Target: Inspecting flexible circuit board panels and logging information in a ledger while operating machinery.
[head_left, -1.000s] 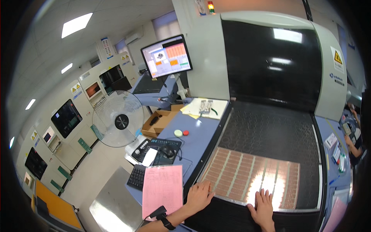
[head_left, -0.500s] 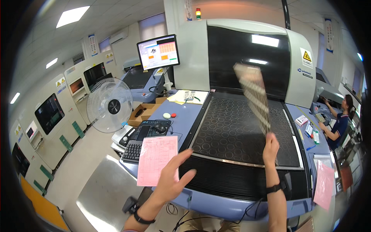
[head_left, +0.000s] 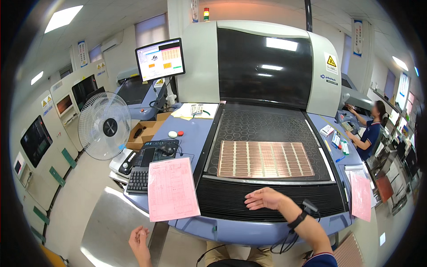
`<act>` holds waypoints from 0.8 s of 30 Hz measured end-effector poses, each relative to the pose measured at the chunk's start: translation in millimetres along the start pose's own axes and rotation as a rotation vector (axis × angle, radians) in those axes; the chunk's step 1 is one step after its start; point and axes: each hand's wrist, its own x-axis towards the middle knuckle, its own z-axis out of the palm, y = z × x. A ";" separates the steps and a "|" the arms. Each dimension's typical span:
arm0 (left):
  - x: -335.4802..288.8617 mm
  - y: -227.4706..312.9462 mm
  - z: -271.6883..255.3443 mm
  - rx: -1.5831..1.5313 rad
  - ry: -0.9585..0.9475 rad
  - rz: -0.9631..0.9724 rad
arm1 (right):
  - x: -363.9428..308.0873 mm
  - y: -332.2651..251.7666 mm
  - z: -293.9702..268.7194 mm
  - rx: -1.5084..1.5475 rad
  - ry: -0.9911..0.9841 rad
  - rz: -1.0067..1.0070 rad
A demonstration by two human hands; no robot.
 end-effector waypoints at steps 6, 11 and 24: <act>63.4 -13.6 45.6 0.203 -0.011 0.189 | 14.8 -7.0 -43.2 -1.436 0.824 -0.606; 109.6 -32.2 74.4 0.491 0.087 0.435 | 21.9 1.7 -25.7 -1.529 0.724 -0.447; 136.9 -46.9 97.9 0.894 0.076 0.512 | 8.2 -3.7 -10.2 -1.504 0.631 -0.569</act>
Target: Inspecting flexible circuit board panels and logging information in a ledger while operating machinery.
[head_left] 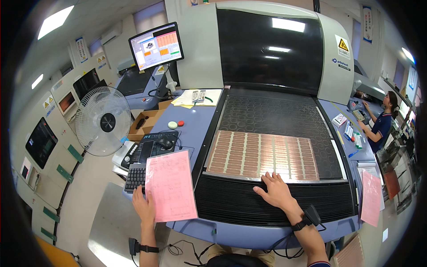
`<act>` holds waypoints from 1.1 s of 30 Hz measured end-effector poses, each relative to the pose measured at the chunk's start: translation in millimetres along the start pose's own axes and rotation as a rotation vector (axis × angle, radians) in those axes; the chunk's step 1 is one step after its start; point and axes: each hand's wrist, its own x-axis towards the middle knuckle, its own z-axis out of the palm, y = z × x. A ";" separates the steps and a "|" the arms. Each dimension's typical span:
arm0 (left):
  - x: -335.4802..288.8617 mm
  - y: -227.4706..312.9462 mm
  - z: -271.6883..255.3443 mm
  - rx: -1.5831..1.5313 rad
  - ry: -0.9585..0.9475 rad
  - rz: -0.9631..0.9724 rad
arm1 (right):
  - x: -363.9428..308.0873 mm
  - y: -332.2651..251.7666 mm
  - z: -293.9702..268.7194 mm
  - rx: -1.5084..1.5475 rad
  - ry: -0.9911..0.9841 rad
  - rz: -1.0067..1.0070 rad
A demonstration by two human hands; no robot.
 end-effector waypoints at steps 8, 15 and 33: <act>-9.8 5.2 0.0 0.030 -0.006 0.072 | -3.4 6.8 4.2 -0.001 0.041 0.045; -2.7 149.9 -6.1 -0.340 -0.318 0.305 | -4.0 8.6 8.0 -0.075 0.054 0.016; 39.2 203.5 131.6 -0.272 -0.430 0.180 | -5.1 7.8 3.0 0.000 0.105 -0.034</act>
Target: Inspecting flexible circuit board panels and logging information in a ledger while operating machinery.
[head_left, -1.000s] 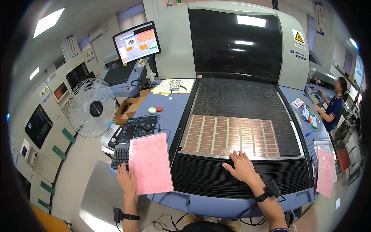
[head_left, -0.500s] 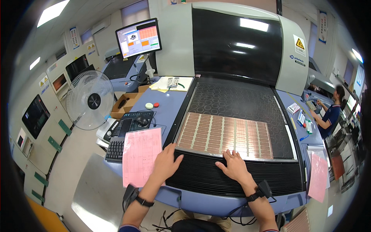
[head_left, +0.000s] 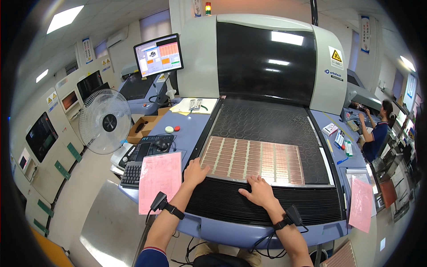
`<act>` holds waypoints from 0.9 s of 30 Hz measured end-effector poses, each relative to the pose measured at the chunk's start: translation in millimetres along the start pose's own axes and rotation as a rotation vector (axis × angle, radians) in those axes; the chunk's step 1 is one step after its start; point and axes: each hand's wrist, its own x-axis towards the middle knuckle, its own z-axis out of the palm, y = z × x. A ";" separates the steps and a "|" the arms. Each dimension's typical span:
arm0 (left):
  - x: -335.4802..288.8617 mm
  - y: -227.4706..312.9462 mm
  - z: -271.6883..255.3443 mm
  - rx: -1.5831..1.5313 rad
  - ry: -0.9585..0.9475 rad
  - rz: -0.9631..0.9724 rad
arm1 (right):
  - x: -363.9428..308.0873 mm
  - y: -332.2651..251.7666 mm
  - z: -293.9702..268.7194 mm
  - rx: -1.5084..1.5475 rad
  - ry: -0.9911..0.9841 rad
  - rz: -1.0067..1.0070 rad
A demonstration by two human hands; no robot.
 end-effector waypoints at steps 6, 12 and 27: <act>-19.5 12.3 -18.0 0.065 -0.337 0.002 | 0.4 3.0 1.2 -0.004 -0.078 0.009; -44.2 0.1 -39.6 0.093 -0.193 0.149 | -0.8 -7.0 1.5 -0.025 -0.092 0.009; -127.2 -136.4 -176.9 0.218 0.361 -0.163 | 0.8 -7.8 -0.6 -0.068 -0.028 0.000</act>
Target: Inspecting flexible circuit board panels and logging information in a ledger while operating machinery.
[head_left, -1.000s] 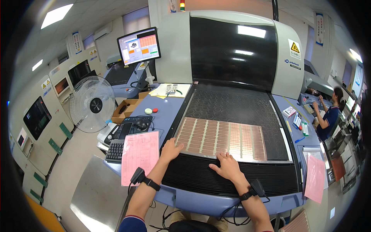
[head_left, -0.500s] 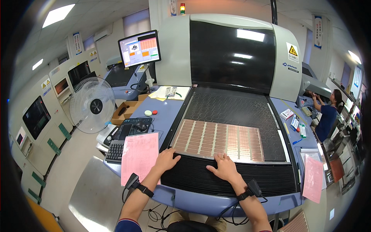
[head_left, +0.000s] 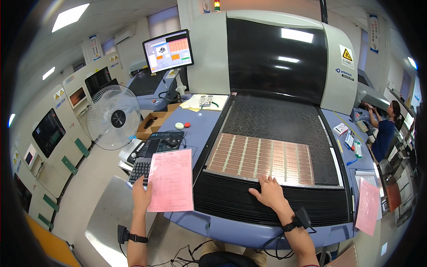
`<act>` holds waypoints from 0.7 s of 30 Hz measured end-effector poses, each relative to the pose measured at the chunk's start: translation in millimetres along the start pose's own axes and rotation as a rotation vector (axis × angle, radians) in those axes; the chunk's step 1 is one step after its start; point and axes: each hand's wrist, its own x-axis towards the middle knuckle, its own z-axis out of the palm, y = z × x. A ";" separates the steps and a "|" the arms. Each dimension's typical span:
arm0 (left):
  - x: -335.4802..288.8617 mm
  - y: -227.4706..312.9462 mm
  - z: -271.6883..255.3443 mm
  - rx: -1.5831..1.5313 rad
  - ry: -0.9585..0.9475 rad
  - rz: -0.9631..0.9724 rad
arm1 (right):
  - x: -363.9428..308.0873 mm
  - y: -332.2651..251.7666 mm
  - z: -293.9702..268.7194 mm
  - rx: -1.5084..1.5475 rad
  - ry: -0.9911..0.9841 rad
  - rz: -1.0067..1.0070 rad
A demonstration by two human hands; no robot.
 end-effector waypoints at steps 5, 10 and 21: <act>-2.0 -34.2 5.3 0.166 -0.142 -0.105 | -0.3 5.2 -1.6 0.043 -0.064 0.030; -5.6 -37.1 6.4 0.185 -0.057 0.069 | -3.2 4.9 -0.4 0.019 -0.019 -0.003; -60.6 6.1 -28.8 0.226 -0.259 -0.509 | -41.0 -22.9 -79.3 0.360 0.033 0.052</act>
